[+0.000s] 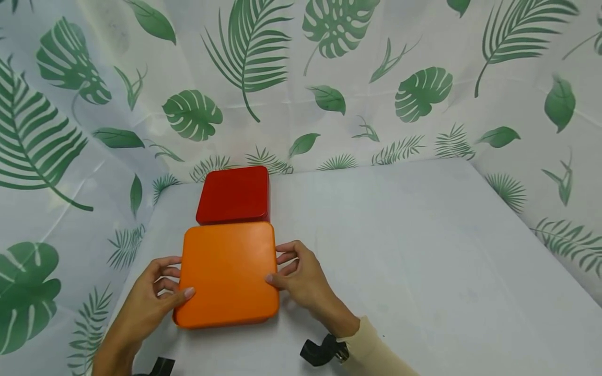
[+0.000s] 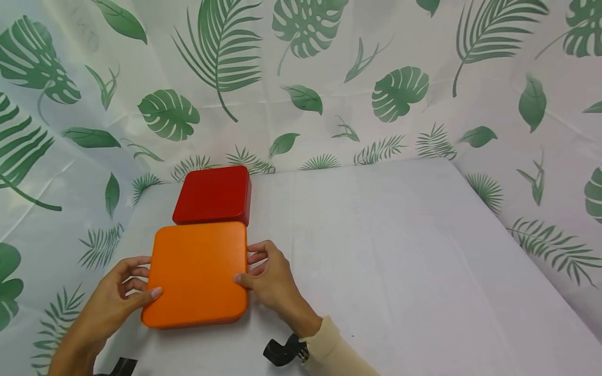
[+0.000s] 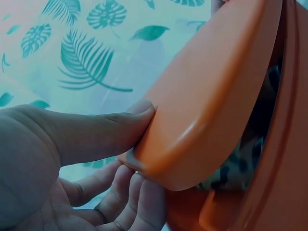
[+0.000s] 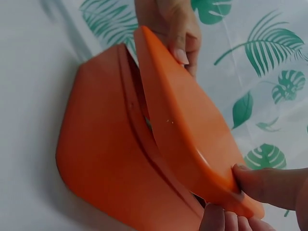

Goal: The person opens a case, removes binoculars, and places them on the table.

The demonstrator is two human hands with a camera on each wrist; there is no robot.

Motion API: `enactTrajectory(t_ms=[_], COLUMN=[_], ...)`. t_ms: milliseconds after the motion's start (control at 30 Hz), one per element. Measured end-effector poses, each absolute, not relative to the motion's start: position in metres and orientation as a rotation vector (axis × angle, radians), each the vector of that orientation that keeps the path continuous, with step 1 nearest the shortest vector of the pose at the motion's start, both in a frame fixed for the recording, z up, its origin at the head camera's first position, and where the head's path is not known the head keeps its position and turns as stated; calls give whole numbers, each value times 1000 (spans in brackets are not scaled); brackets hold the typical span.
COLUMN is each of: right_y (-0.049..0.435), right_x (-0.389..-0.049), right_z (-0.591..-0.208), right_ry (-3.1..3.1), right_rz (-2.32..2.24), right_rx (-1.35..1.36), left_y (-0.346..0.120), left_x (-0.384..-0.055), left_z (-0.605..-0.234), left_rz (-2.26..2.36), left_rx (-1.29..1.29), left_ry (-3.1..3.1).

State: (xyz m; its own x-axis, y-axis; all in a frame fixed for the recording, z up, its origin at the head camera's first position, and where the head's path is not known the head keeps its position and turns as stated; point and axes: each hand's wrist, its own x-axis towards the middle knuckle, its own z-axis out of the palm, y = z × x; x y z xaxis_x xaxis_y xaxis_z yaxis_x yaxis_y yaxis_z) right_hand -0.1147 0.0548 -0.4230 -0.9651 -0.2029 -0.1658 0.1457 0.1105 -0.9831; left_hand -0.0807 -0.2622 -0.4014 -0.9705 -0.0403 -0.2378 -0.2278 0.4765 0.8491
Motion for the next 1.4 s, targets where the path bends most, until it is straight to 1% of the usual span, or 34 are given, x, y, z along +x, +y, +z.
enactTrajectory(t_ms=[433,767,1033,1400], right_y=[82,102,119,140], right_x=[-114,-108,-102,-98], right_z=[-417,-415,-414,-413], right_ry=[2189,2251,2286,2333], right_rz=[-1942,-1933,-1937,-1924], right_rx=[45,123,179,187], left_y=[-230,-208,-190,-164], left_x=[-87,-84,-84,-85], left_z=[-399,-401,-406,-412], left_rz=[1533,1662,1727,1759], left_rx=[-263,-154,-121,-162], left_ry=[2534,2517,2490,2494])
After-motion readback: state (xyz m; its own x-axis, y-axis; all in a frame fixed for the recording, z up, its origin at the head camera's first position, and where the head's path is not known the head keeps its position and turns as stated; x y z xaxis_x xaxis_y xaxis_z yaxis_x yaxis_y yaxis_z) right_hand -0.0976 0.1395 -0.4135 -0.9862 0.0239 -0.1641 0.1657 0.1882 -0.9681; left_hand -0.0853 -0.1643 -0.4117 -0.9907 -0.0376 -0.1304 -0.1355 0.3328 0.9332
